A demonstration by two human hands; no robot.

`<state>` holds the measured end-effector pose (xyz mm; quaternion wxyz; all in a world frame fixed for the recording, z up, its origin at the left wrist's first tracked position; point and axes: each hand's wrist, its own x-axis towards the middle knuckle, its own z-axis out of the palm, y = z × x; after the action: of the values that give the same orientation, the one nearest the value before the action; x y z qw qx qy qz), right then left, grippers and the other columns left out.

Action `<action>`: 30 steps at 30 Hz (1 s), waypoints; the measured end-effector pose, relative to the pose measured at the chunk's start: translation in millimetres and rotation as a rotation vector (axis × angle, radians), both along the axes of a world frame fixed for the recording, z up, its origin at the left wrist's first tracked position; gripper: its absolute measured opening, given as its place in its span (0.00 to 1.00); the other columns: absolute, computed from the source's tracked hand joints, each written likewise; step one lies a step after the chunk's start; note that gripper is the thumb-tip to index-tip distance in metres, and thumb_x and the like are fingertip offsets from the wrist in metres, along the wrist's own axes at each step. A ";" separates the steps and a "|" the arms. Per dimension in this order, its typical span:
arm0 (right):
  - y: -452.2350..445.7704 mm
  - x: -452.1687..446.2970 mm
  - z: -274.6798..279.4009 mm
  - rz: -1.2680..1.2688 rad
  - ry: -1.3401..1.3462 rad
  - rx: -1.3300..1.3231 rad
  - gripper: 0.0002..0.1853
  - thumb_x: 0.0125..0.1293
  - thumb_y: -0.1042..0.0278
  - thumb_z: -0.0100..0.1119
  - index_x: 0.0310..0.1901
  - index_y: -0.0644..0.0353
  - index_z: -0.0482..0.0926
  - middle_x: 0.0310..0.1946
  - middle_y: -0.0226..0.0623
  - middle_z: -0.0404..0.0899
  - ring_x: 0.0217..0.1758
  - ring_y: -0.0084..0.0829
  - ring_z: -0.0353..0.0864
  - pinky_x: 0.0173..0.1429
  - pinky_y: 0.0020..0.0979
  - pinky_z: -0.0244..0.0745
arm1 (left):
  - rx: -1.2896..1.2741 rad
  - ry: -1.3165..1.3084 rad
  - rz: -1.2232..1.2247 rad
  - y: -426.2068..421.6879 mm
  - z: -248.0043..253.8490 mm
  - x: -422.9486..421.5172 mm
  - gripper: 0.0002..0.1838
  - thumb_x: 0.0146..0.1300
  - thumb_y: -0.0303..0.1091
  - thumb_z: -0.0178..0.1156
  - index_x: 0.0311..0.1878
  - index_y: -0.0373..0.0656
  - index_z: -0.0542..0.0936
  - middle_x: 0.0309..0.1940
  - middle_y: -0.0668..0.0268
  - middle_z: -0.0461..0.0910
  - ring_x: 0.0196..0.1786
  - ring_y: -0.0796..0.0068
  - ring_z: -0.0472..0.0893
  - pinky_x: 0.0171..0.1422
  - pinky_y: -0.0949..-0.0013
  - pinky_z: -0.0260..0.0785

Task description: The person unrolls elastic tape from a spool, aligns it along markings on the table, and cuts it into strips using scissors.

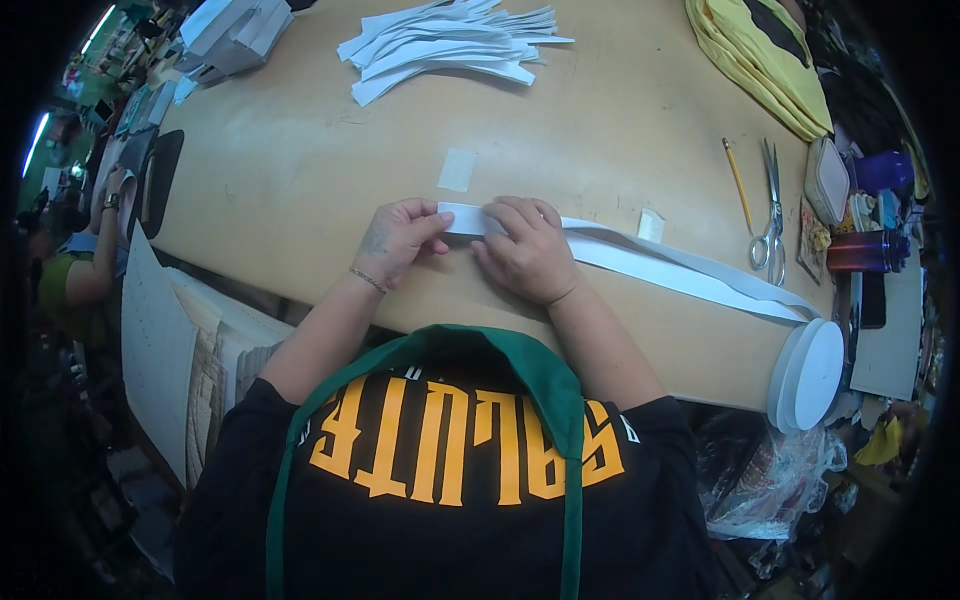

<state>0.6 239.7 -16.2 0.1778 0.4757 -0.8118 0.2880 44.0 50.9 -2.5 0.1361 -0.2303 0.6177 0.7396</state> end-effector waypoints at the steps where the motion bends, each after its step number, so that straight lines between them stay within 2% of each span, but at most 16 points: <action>1: -1.5 -0.9 -1.6 -0.004 -0.055 -0.040 0.12 0.45 0.68 0.67 0.33 0.57 0.76 0.44 0.36 0.76 0.50 0.36 0.75 0.53 0.37 0.66 | -0.018 0.041 -0.003 1.0 1.0 1.6 0.09 0.58 0.31 0.62 0.38 0.36 0.79 0.26 0.69 0.79 0.22 0.86 0.76 0.26 0.85 0.66; 5: -11.7 -6.1 1.0 -0.005 -0.291 -0.194 0.20 0.46 0.64 0.68 0.41 0.55 0.74 0.48 0.36 0.75 0.54 0.37 0.72 0.57 0.42 0.63 | -0.057 0.181 -0.008 5.9 1.0 5.4 0.10 0.59 0.31 0.61 0.39 0.35 0.78 0.27 0.69 0.80 0.23 0.88 0.75 0.26 0.85 0.66; 8: -9.2 -8.5 -3.6 -0.062 -0.263 -0.114 0.24 0.46 0.62 0.68 0.47 0.52 0.73 0.47 0.32 0.76 0.56 0.36 0.71 0.59 0.46 0.60 | -0.042 0.237 -0.006 12.6 7.4 6.0 0.09 0.60 0.30 0.60 0.41 0.35 0.78 0.27 0.69 0.80 0.23 0.88 0.74 0.28 0.85 0.66; 14: -3.5 -5.2 13.9 -0.216 -0.084 -0.058 0.21 0.49 0.61 0.67 0.47 0.51 0.74 0.44 0.27 0.77 0.54 0.33 0.72 0.61 0.49 0.56 | -0.027 0.281 0.019 27.3 22.4 -0.8 0.10 0.61 0.30 0.59 0.42 0.34 0.78 0.27 0.69 0.80 0.24 0.89 0.73 0.28 0.85 0.66; 27: -0.4 -4.5 17.7 -0.256 -0.070 -0.146 0.20 0.48 0.61 0.66 0.45 0.52 0.76 0.42 0.31 0.77 0.52 0.33 0.73 0.60 0.48 0.57 | 0.058 0.312 0.020 35.7 26.2 -3.0 0.11 0.58 0.26 0.60 0.45 0.34 0.77 0.31 0.67 0.80 0.27 0.88 0.75 0.29 0.85 0.68; 30: -0.5 -4.1 17.0 -0.253 -0.054 -0.149 0.20 0.48 0.61 0.66 0.45 0.52 0.76 0.42 0.31 0.77 0.52 0.34 0.73 0.60 0.48 0.57 | 0.082 0.308 0.024 37.2 27.3 -2.7 0.11 0.58 0.27 0.61 0.44 0.34 0.77 0.29 0.69 0.79 0.25 0.89 0.74 0.27 0.85 0.66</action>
<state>-3.5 239.2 0.8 0.2256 0.3472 -0.8461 0.3356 41.3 88.1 24.8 0.0403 -0.1159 0.5976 0.7924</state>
